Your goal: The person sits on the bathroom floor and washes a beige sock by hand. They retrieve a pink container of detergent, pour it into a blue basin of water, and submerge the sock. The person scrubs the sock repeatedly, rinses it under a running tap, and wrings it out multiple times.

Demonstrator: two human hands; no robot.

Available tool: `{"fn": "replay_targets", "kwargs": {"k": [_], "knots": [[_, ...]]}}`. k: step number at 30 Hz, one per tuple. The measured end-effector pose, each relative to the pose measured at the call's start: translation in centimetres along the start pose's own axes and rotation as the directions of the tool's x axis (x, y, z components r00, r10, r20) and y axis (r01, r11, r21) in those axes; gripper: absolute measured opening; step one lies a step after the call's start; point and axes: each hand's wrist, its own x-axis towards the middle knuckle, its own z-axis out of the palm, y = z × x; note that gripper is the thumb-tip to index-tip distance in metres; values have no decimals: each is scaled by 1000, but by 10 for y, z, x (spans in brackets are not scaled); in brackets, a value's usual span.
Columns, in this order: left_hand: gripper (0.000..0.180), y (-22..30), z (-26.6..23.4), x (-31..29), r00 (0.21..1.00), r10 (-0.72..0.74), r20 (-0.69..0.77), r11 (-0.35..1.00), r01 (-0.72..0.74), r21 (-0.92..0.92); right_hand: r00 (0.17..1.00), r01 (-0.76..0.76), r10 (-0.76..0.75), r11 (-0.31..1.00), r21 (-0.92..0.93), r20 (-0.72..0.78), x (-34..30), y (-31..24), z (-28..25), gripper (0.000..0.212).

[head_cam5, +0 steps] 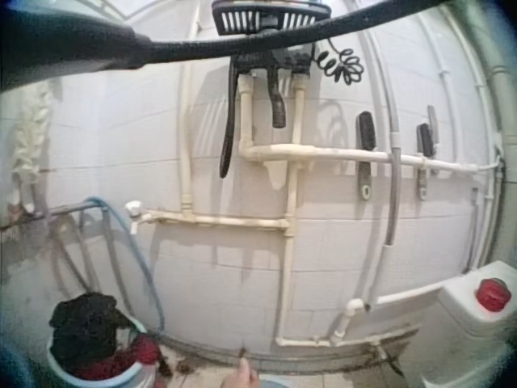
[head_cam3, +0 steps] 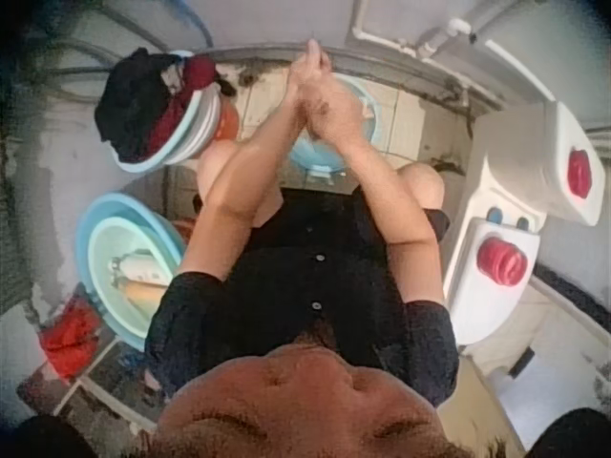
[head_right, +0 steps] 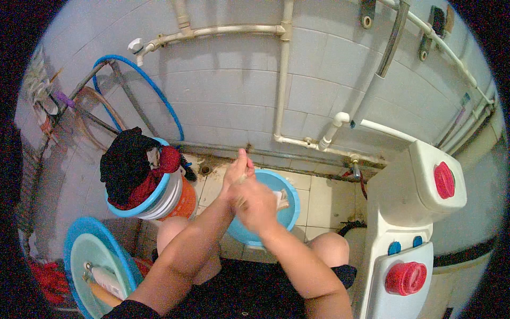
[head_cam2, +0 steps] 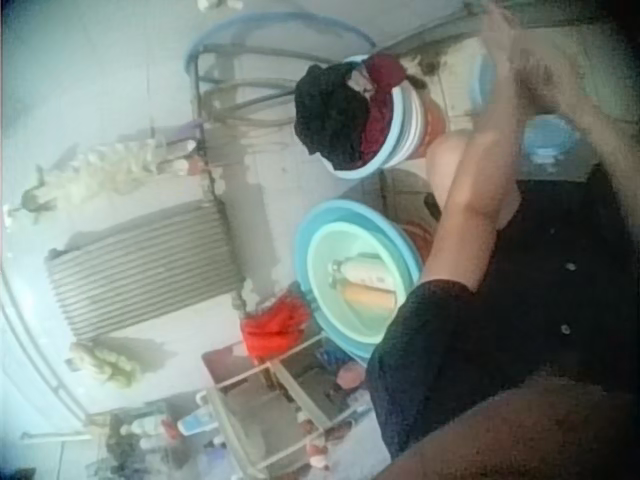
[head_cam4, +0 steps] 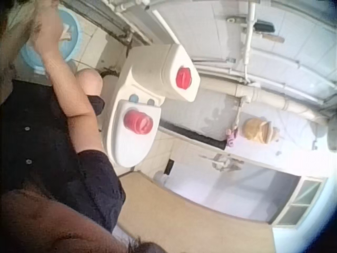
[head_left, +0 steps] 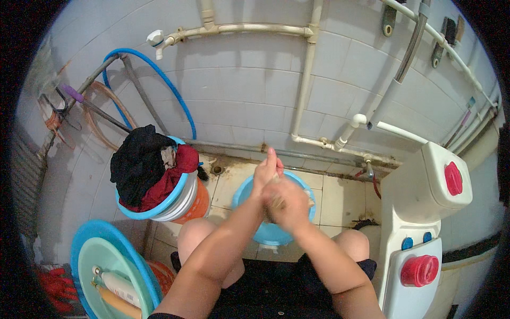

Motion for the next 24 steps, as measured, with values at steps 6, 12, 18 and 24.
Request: {"fn": "replay_targets", "kwargs": {"k": [6, 12, 18, 24], "knots": [[42, -18, 46, -32, 975, -123, -183, 925, 45, -378, 995, -76, 51, 951, -300, -88, 15, 40, 2, 23], [41, -29, -6, -22, 961, -16, 276, 880, 145, -452, 987, 102, -125, 972, -213, -100, 8, 0, 15, 21], [44, -17, 43, -25, 962, -188, -197, 923, 104, -371, 945, -326, 326, 945, 30, 7, 23, 43, -6, 26], [48, 8, 18, -3, 979, 69, -190, 996, -78, -41, 854, -498, 411, 823, 274, 318, 11, 46, -13, 56]]}}
